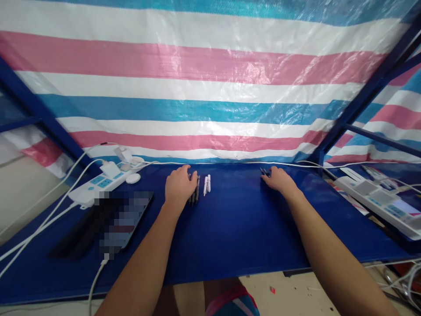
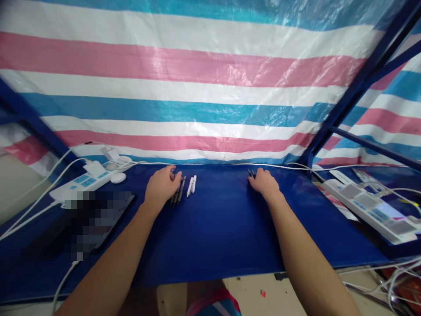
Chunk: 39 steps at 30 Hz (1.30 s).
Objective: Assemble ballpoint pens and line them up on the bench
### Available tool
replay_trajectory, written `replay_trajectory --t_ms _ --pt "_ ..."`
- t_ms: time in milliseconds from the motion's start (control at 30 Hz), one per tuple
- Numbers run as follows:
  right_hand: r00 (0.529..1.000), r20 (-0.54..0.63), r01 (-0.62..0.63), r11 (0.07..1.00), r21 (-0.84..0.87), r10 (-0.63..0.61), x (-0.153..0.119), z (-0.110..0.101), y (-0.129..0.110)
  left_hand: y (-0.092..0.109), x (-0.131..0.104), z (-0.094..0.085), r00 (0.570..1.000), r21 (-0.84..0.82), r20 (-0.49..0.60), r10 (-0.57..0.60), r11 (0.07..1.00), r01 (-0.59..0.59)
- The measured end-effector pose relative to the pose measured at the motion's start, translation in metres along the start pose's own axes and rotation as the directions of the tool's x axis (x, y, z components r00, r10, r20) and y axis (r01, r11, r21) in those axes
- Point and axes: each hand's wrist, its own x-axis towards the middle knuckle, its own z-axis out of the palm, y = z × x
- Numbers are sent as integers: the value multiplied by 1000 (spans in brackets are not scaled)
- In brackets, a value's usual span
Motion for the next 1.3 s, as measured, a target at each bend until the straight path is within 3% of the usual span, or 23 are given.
replay_trajectory --t_ms 167,433,700,1000,1133,1300 --pt "998 -4 62 998 16 -62 6 3 0 -21 6 -4 996 0 -23 -84 996 84" --pt "991 -36 127 990 53 -126 6 5 1 -27 6 -8 990 -10 -3 -141 990 141" --pt "970 -156 204 975 85 -189 -5 -2 -13 -42 8 -9 989 33 -10 -150 988 150" --pt "923 -222 348 927 139 -314 -25 -2 -35 -56 13 -4 966 35 107 -234 972 231" --pt "903 -232 411 885 219 -362 -32 -1 -44 -54 15 -8 946 -16 88 -312 949 314" --pt "866 -230 499 800 333 -445 -41 -2 -54 -49 18 -18 924 -212 25 -382 901 379"
